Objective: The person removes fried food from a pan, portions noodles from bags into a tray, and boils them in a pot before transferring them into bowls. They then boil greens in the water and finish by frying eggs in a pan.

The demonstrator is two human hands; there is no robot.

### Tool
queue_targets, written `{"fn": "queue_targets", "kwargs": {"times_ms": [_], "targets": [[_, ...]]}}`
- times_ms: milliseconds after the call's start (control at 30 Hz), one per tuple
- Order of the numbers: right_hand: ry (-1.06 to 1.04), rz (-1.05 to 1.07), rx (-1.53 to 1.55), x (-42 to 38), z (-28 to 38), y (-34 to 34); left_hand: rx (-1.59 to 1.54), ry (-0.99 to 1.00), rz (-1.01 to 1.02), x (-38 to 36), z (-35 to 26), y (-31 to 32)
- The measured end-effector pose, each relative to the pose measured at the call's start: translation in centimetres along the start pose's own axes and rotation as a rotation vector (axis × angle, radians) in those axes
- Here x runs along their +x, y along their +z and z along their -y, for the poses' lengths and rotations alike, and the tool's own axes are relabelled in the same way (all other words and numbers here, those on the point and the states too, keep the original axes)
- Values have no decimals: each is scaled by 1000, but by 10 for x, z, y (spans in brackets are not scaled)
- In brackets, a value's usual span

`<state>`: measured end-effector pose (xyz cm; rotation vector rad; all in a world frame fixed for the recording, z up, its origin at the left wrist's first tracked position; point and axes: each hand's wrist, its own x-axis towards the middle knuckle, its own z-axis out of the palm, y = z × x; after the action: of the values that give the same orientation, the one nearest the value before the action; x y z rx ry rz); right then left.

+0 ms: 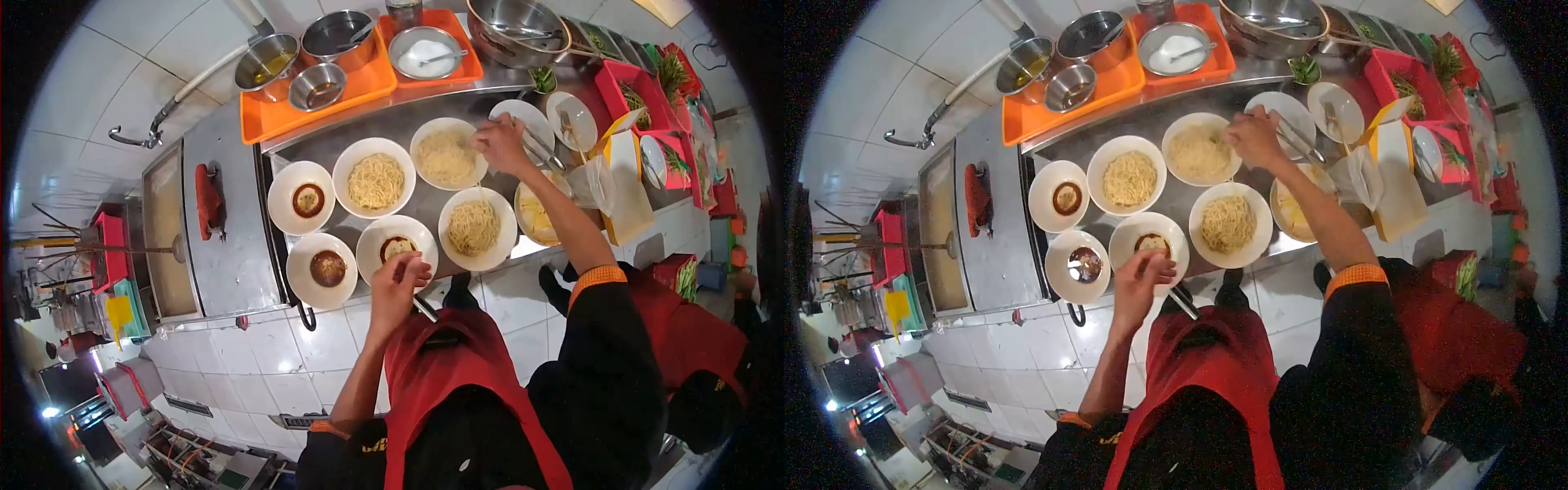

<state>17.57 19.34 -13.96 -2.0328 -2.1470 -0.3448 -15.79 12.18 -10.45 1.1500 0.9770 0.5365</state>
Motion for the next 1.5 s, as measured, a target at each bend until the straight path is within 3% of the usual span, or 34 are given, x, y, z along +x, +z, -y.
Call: {"fn": "queue_targets", "kwargs": {"times_ms": [67,100,133,200,267,333,400,467,500,533,600,633,667,733,767,867,933,967,1000,1033,1067,1133,1233,1267,1300,1367,1400,1467,1500], "targets": [[284,213,423,7,-18,-10,-40,47,-101,-6,-10,-13],[127,159,808,8,-49,6,-66,53,-108,-6,-11,-21],[138,166,811,7,-42,-14,-92,54,-116,-8,-11,-26],[40,-99,-156,26,-19,-80,-51,29,-135,6,-8,-26],[1,-137,-98,25,-14,-25,81,91,-112,27,-2,-16],[161,345,318,21,-6,7,43,86,-102,21,-20,-7],[259,289,436,20,-30,17,15,115,-134,5,-20,-17],[185,224,988,23,-50,-5,0,75,-179,-2,-17,-24],[140,52,316,23,-32,-45,-9,51,-203,-1,-16,-27],[141,46,316,29,-28,-41,-16,27,-229,1,-15,-29],[-117,-11,-77,29,-17,-20,5,26,-219,14,-13,-19],[-86,195,-4,27,-3,-2,93,77,-179,20,-12,-13],[-81,197,-3,22,-10,3,177,139,-136,25,-13,-9],[254,355,583,24,-22,-10,142,135,-107,12,-33,-8],[261,364,585,23,-26,-20,88,108,-132,6,-32,-15],[-79,-175,68,36,-30,-76,10,50,-164,14,-32,-20],[-86,-161,-66,35,-20,-47,-19,76,-152,31,-27,-9],[-48,54,92,30,-19,-4,15,53,-128,38,-32,-1],[-5,271,249,31,-7,-2,19,44,-124,31,-35,0],[119,295,276,28,-9,-7,30,64,-106,29,-37,0],[120,298,270,23,-20,-18,35,81,-91,27,-37,2],[-25,-228,-88,10,-15,-80,-29,40,-99,21,-22,5],[3,-149,-255,-53,14,-101,-134,-267,72,12,12,32],[78,-87,-151,-82,29,-72,-239,-419,114,7,29,48],[155,-20,-40,-112,45,-41,-239,-427,113,2,40,63],[102,128,345,-135,45,-39,-370,-383,130,-1,54,86],[96,122,345,-139,49,-36,-369,-376,126,6,60,91],[286,85,179,-151,61,-34,-468,-333,-11,16,70,97],[220,96,321,-153,72,-37,-462,-334,-4,14,71,96]]}}
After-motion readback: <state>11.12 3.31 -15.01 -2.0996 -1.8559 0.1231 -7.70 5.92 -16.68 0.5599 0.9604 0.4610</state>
